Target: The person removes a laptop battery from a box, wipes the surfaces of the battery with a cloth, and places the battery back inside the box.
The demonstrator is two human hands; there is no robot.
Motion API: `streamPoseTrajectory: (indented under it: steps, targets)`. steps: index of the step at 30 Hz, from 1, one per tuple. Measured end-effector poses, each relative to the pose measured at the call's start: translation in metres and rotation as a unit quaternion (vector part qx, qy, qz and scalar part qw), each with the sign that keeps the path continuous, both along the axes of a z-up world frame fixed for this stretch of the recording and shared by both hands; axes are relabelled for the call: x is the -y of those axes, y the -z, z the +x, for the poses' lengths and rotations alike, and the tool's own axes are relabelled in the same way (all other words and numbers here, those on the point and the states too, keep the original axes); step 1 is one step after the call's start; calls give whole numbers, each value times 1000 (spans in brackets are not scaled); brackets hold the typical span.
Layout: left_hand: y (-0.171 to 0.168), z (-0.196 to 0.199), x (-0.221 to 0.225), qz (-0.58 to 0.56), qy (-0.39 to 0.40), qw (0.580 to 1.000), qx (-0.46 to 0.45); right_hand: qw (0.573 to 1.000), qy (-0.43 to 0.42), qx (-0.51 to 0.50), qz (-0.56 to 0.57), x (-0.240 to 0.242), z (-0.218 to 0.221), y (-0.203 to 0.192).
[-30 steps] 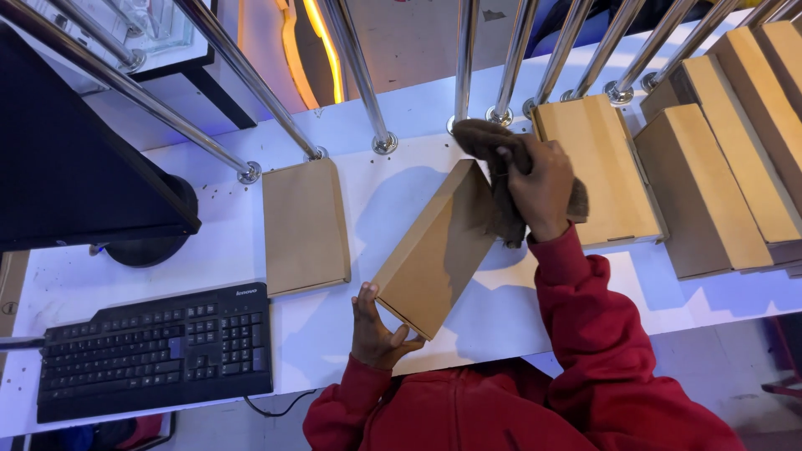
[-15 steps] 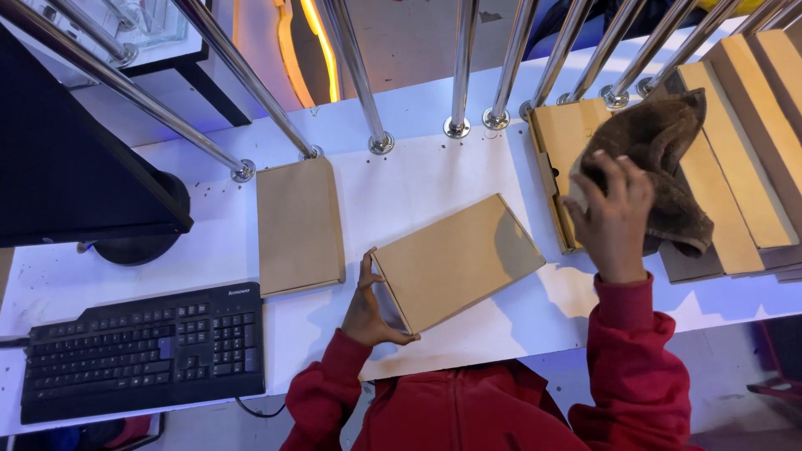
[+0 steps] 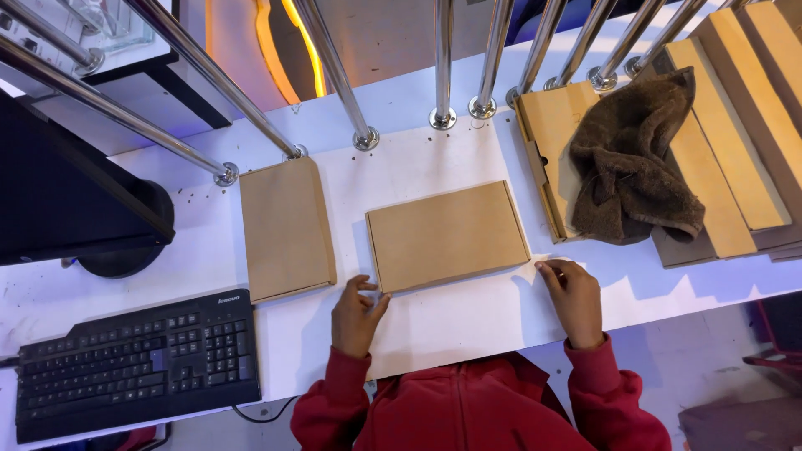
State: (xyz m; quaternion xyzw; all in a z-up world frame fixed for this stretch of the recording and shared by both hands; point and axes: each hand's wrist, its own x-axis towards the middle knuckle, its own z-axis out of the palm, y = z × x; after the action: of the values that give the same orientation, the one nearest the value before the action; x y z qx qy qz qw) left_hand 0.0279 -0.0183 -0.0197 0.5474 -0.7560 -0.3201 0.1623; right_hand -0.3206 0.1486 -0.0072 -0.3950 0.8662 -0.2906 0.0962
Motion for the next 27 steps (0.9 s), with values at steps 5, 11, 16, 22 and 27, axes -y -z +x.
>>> streamPoseTrajectory:
  steps: [5,11,16,22,27]
  targets:
    - [1,-7,-19,74,-66,995,-10,977,62,203,-26,5,19,-15]
    - [23,-10,-25,21,-69,997,34,927,81,356,-83,12,24,-15]
    - [3,-22,-31,-130,-57,990,6,915,90,369,-136,14,29,-18]
    - [38,-24,-2,-391,-11,909,144,921,60,333,-194,22,22,13]
    - [49,-15,22,-502,31,844,186,921,46,304,-238,35,22,3]
